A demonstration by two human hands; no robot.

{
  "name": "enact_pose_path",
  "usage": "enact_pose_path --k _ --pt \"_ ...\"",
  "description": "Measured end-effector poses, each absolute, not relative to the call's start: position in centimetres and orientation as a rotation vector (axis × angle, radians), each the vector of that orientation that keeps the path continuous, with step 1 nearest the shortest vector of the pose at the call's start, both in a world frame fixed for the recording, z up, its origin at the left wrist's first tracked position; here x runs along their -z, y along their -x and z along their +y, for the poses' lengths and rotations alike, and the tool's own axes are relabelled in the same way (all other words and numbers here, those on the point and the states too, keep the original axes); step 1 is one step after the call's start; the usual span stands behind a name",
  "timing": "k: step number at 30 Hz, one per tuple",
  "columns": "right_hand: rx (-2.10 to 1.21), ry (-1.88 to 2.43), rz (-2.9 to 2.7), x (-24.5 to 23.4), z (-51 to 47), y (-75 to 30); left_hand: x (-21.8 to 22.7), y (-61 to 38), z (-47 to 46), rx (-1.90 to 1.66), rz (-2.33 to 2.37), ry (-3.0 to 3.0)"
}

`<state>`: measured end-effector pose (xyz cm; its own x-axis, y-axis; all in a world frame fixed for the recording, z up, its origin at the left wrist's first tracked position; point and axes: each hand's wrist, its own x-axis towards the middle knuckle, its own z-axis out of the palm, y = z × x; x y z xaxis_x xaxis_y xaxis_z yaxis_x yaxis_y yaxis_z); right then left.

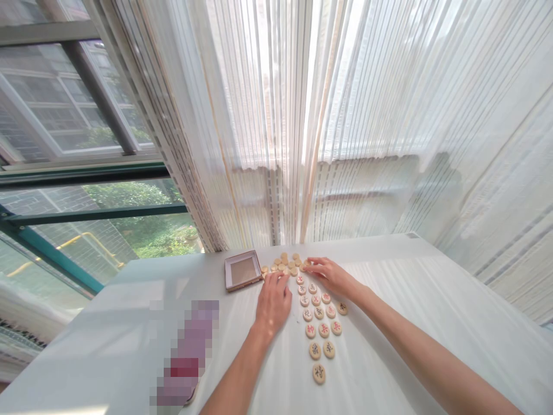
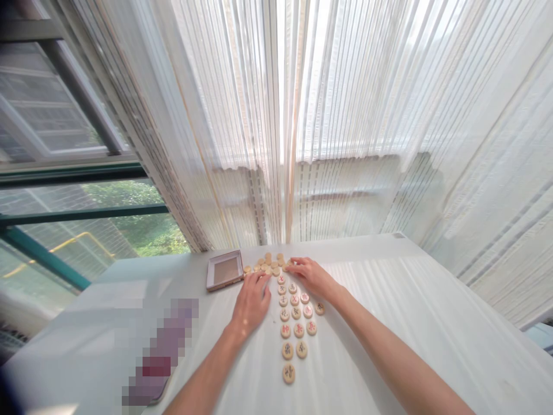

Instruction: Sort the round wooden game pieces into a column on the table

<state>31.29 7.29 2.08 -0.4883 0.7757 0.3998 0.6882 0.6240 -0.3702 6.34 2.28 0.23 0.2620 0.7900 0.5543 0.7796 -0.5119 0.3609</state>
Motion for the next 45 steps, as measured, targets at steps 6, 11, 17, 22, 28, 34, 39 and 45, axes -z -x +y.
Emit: enact_pose_path --k 6,11,17,22,28,34,39,45 --pt "-0.204 1.159 -2.289 -2.1 7.2 -31.2 -0.2 -6.3 2.2 -1.071 1.553 -2.500" --pt "-0.195 1.133 -2.286 -2.2 7.1 -31.1 0.0 -6.4 2.3 -0.996 1.549 -2.560" --pt "-0.189 1.101 -2.275 -1.9 7.2 -31.1 0.2 -6.5 2.3 -0.862 1.687 -2.631" --pt "-0.191 1.103 -2.269 -1.9 6.8 -31.6 -0.1 -6.6 2.0 -0.852 1.691 -2.648" --pt "-0.202 1.160 -2.245 -2.0 6.1 -32.3 -0.2 -6.6 1.9 -0.869 1.687 -2.619" --pt "-0.219 1.231 -2.202 -1.7 5.6 -33.1 -0.2 -6.7 2.0 -0.877 1.690 -2.599" --pt "-0.242 1.249 -2.182 -1.6 5.4 -33.3 -0.3 -6.8 2.0 -0.965 1.676 -2.568" --pt "-0.254 1.266 -2.162 -1.6 5.8 -33.4 -0.6 -6.7 1.8 -1.005 1.668 -2.553"
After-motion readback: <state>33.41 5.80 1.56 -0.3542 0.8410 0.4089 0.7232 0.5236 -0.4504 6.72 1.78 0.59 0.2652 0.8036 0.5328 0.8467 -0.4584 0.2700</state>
